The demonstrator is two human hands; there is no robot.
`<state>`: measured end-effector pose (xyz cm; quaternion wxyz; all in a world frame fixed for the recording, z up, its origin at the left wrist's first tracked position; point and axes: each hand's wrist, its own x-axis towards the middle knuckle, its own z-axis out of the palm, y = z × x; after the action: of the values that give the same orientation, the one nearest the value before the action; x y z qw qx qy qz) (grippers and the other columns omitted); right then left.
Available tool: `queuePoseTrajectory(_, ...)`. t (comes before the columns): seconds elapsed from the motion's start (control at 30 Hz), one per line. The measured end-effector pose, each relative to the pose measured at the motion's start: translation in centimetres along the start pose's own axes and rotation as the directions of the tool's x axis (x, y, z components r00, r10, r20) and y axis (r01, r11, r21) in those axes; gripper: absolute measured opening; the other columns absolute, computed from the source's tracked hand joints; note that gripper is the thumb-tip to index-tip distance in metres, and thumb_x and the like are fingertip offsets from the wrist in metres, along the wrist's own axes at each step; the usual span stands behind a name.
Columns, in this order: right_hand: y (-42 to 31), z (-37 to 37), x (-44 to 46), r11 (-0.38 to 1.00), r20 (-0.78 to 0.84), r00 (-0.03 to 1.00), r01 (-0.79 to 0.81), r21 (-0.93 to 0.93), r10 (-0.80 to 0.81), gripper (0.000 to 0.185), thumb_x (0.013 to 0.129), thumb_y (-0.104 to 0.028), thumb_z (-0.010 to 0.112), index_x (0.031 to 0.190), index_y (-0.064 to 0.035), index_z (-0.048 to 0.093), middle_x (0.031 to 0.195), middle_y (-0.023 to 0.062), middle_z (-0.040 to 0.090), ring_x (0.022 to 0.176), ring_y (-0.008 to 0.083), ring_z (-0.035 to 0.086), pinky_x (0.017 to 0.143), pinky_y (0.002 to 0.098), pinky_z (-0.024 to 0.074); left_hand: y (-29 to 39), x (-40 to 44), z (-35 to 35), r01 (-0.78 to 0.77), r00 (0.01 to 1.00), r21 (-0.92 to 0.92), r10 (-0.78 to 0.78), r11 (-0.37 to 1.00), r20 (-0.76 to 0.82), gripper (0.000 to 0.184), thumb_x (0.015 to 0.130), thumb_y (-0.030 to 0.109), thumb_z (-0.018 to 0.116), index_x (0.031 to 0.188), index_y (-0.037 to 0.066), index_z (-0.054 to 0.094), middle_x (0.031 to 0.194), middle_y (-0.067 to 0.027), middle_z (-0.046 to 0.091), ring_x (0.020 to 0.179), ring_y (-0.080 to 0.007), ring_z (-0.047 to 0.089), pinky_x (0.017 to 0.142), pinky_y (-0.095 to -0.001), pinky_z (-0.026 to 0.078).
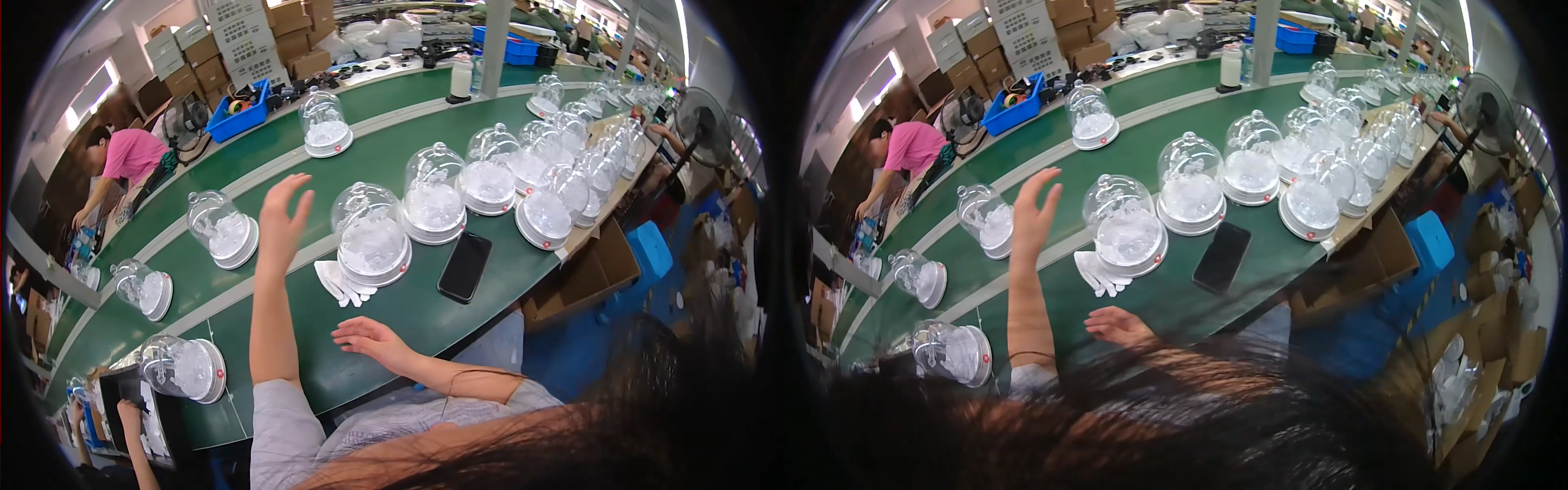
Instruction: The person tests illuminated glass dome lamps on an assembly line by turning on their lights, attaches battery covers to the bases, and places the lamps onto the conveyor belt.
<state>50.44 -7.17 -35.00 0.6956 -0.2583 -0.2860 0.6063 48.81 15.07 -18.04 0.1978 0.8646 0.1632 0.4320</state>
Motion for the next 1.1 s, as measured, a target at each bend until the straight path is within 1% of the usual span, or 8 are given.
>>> queuePoseTrajectory(0.07, -0.3, 0.1, 0.0, 0.989, 0.035, 0.999, 0.006, -0.151, 0.000, 0.027, 0.095, -0.007, 0.048, 0.122, -0.0016, 0.049, 0.122, 0.0135, 0.056, 0.114, 0.0201, 0.055, 0.098, 0.0331, 0.0442, 2.3, 0.3, 2.1, -0.052, 0.997, -0.057, 0.055, 0.997, 0.056, 0.024, 0.087, 0.016, 0.063, 0.108, 0.005, 0.063, 0.114, -0.0156, 0.062, 0.112, -0.0307, 0.055, 0.097, -0.0387, 0.041)
queuePoseTrajectory(0.3, 0.1, 0.1, -0.1, 0.977, 0.073, 0.996, 0.057, -0.204, -0.042, 0.021, 0.095, -0.008, 0.050, 0.114, -0.0007, 0.053, 0.110, 0.0103, 0.061, 0.103, 0.0163, 0.059, 0.091, 0.0297, 0.0469, 6.6, 5.3, 7.8, -0.296, 0.952, -0.049, 0.298, 0.954, 0.067, 0.021, 0.086, 0.015, 0.061, 0.104, 0.006, 0.064, 0.108, -0.0137, 0.064, 0.104, -0.0315, 0.058, 0.091, -0.0409, 0.045)
queuePoseTrajectory(0.4, -0.2, 0.1, -0.1, 0.984, 0.056, 0.998, 0.025, -0.178, -0.016, 0.019, 0.095, -0.008, 0.050, 0.112, -0.0003, 0.054, 0.107, 0.0093, 0.063, 0.102, 0.0154, 0.059, 0.091, 0.0294, 0.0469, 7.7, 8.6, 11.5, -0.298, 0.899, 0.005, 0.279, 0.955, 0.336, 0.030, 0.087, 0.025, 0.059, 0.112, 0.009, 0.060, 0.104, -0.0145, 0.064, 0.096, -0.0339, 0.061, 0.082, -0.0418, 0.048)
queuePoseTrajectory(0.47, -0.1, 0.0, -0.2, 0.993, 0.042, 0.999, 0.014, -0.116, -0.009, 0.019, 0.095, -0.008, 0.050, 0.112, -0.0007, 0.054, 0.108, 0.0090, 0.062, 0.102, 0.0150, 0.059, 0.091, 0.0293, 0.0472, 9.8, 9.7, 13.2, -0.216, 0.843, 0.131, 0.117, 0.968, 0.525, 0.037, 0.088, 0.033, 0.059, 0.117, 0.010, 0.056, 0.102, -0.0145, 0.065, 0.095, -0.0328, 0.061, 0.080, -0.0419, 0.049)
queuePoseTrajectory(0.63, 0.3, -0.5, -0.1, 0.999, -0.001, 1.000, 0.030, 0.024, -0.030, 0.019, 0.094, -0.006, 0.051, 0.112, -0.0018, 0.054, 0.108, 0.0079, 0.060, 0.102, 0.0149, 0.058, 0.090, 0.0294, 0.0474, 10.5, 11.0, 17.4, -0.349, 0.808, 0.300, 0.123, 0.888, 0.576, 0.036, 0.090, 0.041, 0.055, 0.101, 0.007, 0.055, 0.089, -0.0136, 0.066, 0.088, -0.0323, 0.062, 0.074, -0.0416, 0.049)
queuePoseTrajectory(0.8, 0.1, -0.7, 0.0, 0.996, 0.000, 0.999, 0.033, 0.081, -0.033, 0.020, 0.094, -0.005, 0.051, 0.113, -0.0017, 0.054, 0.106, 0.0081, 0.060, 0.101, 0.0155, 0.058, 0.091, 0.0292, 0.0473, 11.2, 10.8, 15.4, -0.311, 0.930, 0.283, 0.229, 0.907, 0.286, 0.029, 0.090, 0.033, 0.056, 0.092, 0.004, 0.054, 0.086, -0.0161, 0.065, 0.082, -0.0349, 0.064, 0.071, -0.0444, 0.051)
queuePoseTrajectory(1.0, -0.3, -0.5, -0.2, 0.996, -0.057, 0.998, -0.019, 0.091, 0.024, 0.024, 0.093, -0.004, 0.050, 0.117, -0.0022, 0.052, 0.107, 0.0088, 0.059, 0.100, 0.0161, 0.058, 0.091, 0.0291, 0.0472, 13.7, 11.4, 4.7, -0.239, 0.968, 0.006, 0.239, 0.971, -0.078, 0.028, 0.091, 0.032, 0.057, 0.089, 0.004, 0.055, 0.073, -0.0172, 0.063, 0.067, -0.0343, 0.061, 0.060, -0.0421, 0.045)
queuePoseTrajectory(1.1, -0.7, -0.3, -0.4, 0.992, -0.040, 0.999, 0.008, 0.126, -0.003, 0.028, 0.093, -0.004, 0.049, 0.121, -0.0022, 0.051, 0.107, 0.0095, 0.059, 0.100, 0.0165, 0.058, 0.091, 0.0293, 0.0473, 13.6, 10.5, -1.3, -0.181, 0.982, -0.220, 0.162, 0.959, -0.101, 0.023, 0.093, 0.023, 0.056, 0.085, 0.001, 0.053, 0.062, 0.0005, 0.043, 0.057, -0.0073, 0.036, 0.051, -0.0245, 0.031)
